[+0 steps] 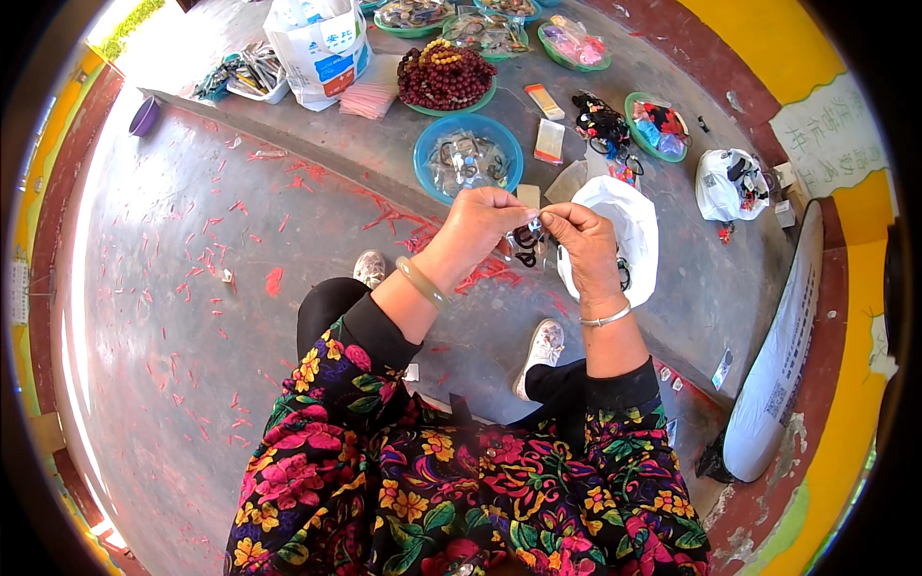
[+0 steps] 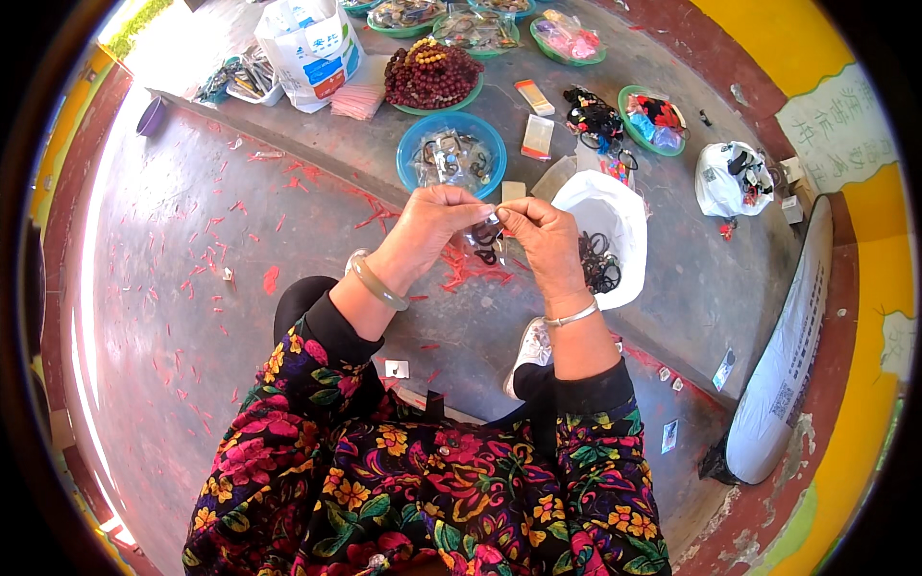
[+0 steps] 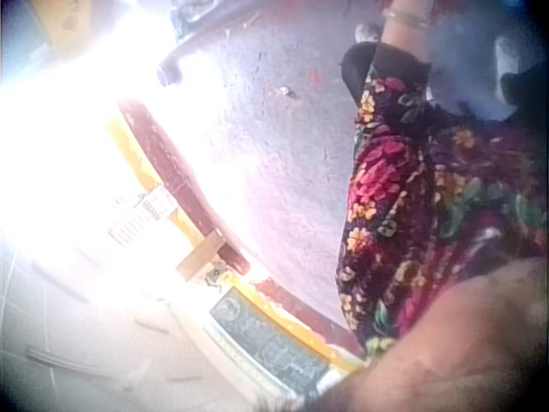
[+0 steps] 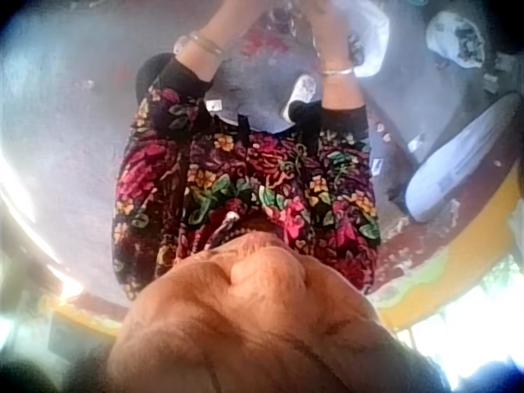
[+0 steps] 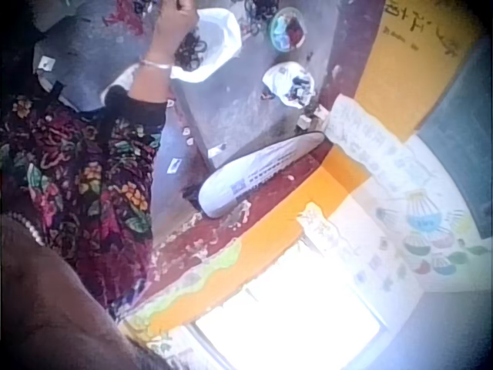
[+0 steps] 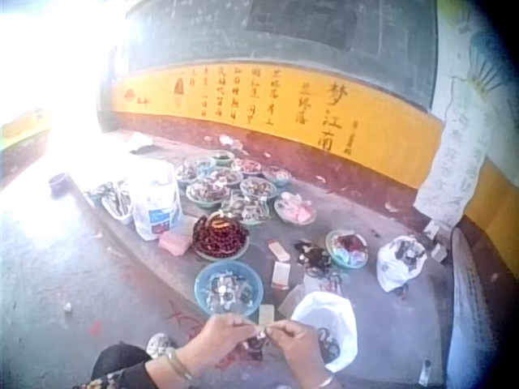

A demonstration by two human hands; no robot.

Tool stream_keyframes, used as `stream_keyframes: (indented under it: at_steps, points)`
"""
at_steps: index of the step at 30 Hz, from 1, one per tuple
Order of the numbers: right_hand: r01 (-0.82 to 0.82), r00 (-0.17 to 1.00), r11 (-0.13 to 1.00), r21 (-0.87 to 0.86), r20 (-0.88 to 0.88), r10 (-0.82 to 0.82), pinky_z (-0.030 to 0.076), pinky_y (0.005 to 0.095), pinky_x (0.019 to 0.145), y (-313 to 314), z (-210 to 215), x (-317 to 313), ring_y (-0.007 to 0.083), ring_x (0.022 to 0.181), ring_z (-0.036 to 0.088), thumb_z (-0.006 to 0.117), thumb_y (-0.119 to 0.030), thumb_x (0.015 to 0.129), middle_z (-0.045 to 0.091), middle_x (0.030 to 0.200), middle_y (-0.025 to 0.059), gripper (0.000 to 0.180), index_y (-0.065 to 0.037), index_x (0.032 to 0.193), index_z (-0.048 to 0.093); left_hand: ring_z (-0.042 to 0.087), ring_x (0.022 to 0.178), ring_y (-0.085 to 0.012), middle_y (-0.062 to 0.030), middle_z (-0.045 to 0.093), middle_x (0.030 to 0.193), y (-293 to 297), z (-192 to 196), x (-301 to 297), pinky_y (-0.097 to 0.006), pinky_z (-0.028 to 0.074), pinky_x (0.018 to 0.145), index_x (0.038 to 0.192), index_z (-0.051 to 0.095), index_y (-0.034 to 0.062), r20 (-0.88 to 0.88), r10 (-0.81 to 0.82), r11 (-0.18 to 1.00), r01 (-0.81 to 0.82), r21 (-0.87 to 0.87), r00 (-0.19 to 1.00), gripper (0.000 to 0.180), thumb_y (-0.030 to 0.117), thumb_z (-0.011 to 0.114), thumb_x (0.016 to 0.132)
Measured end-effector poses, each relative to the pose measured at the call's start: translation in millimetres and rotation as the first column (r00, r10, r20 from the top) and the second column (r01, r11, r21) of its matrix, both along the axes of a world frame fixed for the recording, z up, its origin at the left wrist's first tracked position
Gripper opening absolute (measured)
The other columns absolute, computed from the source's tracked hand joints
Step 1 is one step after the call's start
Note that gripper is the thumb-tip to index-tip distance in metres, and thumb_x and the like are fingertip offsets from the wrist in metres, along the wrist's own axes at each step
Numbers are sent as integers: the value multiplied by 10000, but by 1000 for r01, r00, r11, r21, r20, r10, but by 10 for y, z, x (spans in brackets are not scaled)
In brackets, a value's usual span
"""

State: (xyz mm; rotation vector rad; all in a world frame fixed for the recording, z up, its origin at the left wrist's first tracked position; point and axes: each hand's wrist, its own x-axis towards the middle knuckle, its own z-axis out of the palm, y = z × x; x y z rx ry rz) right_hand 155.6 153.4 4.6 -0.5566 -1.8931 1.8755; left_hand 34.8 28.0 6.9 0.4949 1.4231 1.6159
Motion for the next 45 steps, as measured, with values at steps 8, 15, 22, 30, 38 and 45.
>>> stream_keyframes:
  at_steps: [8, 15, 22, 30, 38, 45]
  points:
    - [10, 1000, 996, -88, -11, -11, 441, 194, 647, 32, -45, -5, 54, 690, 543, 672, -107, 814, 632, 751, 3, 133, 13, 871, 674, 547, 576, -68, -40, 633, 745, -13, 4, 2, -197, 413, 504, 858, 652, -16, 90, 7, 1000, -7, -1, 996, 173, 155, 625, 846]
    - [-81, 996, 990, -115, 31, 85, 445, 204, 660, 69, -8, 18, 68, 703, 555, 673, -83, 799, 637, 760, 14, 125, 19, 871, 664, 555, 607, -75, -41, 637, 730, 32, -69, -8, -213, 433, 527, 832, 651, -20, -179, -9, 997, -4, -74, 984, 168, 141, 609, 857]
    - [-124, 989, 981, -148, 68, 135, 435, 203, 656, 131, -2, 38, 63, 699, 541, 681, -69, 789, 633, 761, 10, 115, 17, 862, 660, 546, 621, -63, -23, 625, 710, 70, -144, 45, -208, 437, 545, 822, 651, -11, -271, -20, 996, -3, -87, 962, 153, 135, 620, 850]
    - [-105, 992, 985, -138, 55, 114, 449, 211, 645, 118, -1, 37, 84, 674, 566, 666, -47, 785, 635, 732, 31, 87, 19, 840, 657, 558, 636, -71, -32, 632, 728, 61, -62, 50, -212, 450, 561, 841, 658, -22, -288, -37, 992, 1, -126, 957, 149, 124, 628, 843]
    - [64, 998, 963, -260, -6, -67, 455, 213, 630, 142, -35, 29, 98, 639, 570, 682, -72, 788, 632, 726, 31, 104, 7, 853, 665, 575, 761, -90, -38, 632, 848, 9, 50, 28, -237, 456, 719, 956, 622, -53, 50, -53, 996, 49, 72, 997, 231, 136, 653, 826]
    - [114, 993, 925, -363, 12, -118, 472, 205, 635, 154, -22, 22, 99, 639, 584, 687, -87, 790, 636, 735, 34, 144, 13, 889, 655, 563, 758, -87, -28, 625, 811, 32, -89, 25, -235, 425, 711, 868, 635, -21, 61, -112, 993, 110, 45, 992, 145, 100, 675, 800]
